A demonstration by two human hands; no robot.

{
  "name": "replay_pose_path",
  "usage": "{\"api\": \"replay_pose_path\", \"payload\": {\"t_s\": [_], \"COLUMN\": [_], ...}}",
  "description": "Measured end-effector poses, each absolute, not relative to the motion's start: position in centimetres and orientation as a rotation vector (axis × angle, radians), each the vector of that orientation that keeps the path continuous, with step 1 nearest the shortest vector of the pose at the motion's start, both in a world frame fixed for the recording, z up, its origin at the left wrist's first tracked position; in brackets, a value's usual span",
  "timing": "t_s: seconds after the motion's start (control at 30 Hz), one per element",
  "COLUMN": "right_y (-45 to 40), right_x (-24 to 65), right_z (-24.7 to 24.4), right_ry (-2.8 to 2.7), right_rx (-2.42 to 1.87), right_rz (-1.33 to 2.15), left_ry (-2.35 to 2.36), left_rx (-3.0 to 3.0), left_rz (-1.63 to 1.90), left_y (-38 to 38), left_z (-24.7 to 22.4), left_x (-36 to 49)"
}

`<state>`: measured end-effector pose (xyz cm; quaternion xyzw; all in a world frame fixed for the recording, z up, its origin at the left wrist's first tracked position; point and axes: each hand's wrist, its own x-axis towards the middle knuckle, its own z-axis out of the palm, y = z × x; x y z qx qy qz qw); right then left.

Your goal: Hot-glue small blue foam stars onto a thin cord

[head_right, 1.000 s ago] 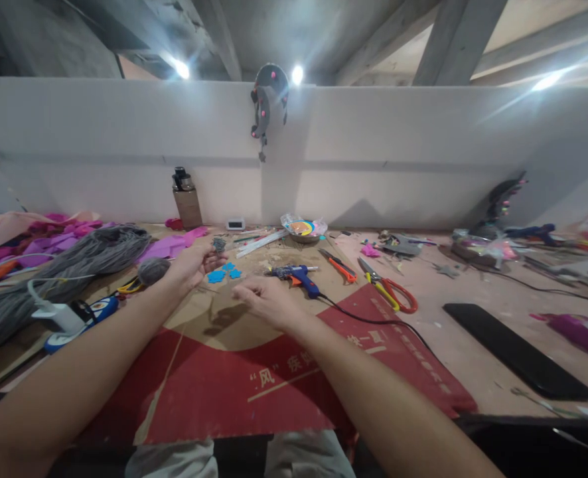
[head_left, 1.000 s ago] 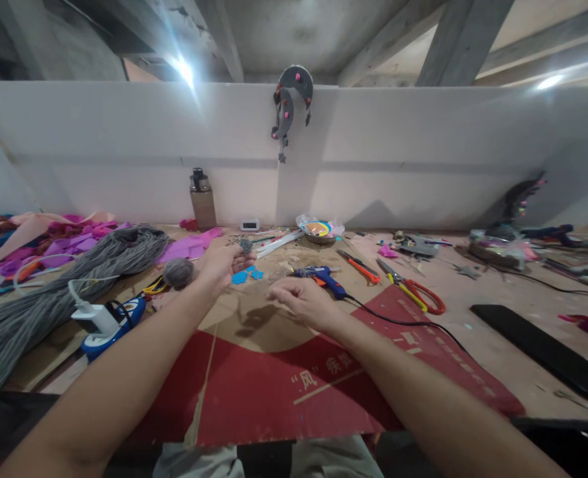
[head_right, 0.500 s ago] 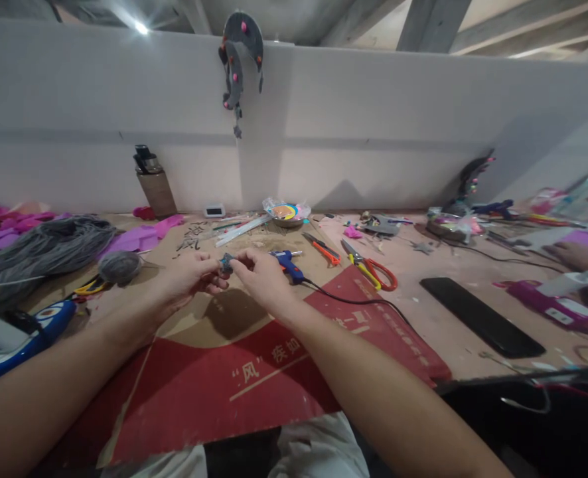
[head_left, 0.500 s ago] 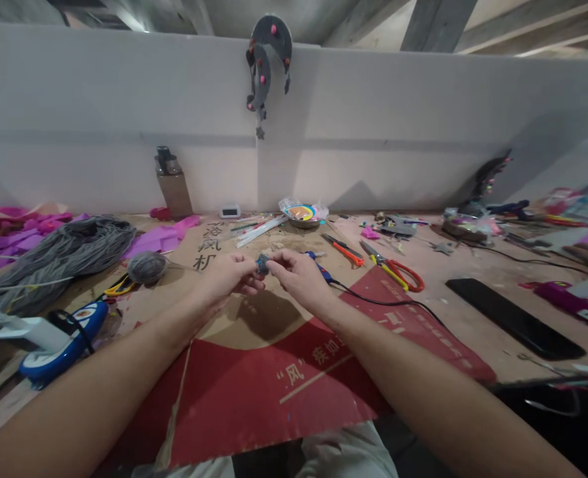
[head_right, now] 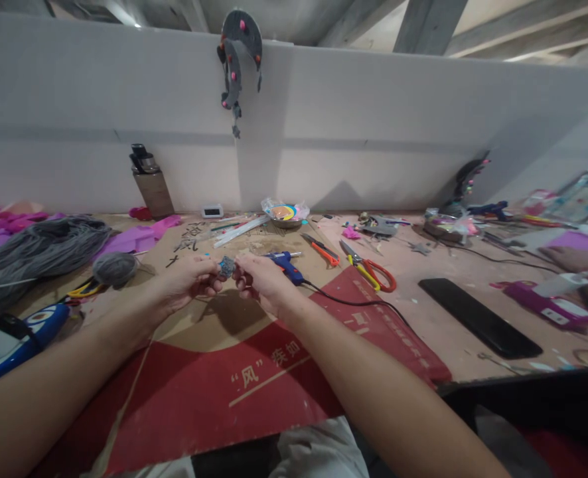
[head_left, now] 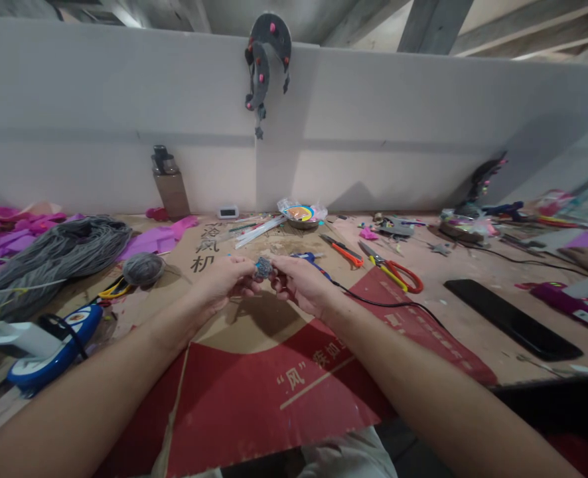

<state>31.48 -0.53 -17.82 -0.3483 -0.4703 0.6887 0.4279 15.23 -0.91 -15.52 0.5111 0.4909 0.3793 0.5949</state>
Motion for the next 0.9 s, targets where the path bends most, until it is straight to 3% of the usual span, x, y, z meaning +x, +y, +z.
{"api": "replay_pose_path", "payload": {"t_s": [0.23,0.47,0.9], "right_y": [-0.5,-0.8,-0.2], "right_x": [31.2,31.0,30.6], "right_z": [-18.4,-18.3,-19.1], "right_ry": [-1.230,-1.136,-1.244], "right_rx": [-0.874,-0.589,-0.912], "right_rz": [1.591,1.809,1.468], "left_ry": [1.099,0.835,1.117], "left_rx": [1.210,1.241,1.141], "left_rz": [0.887,0.822,0.949], "left_y": [-0.8,0.0,0.2], "left_z": [-16.0,-16.3,-16.9], "left_x": [14.9,13.7,14.5]}}
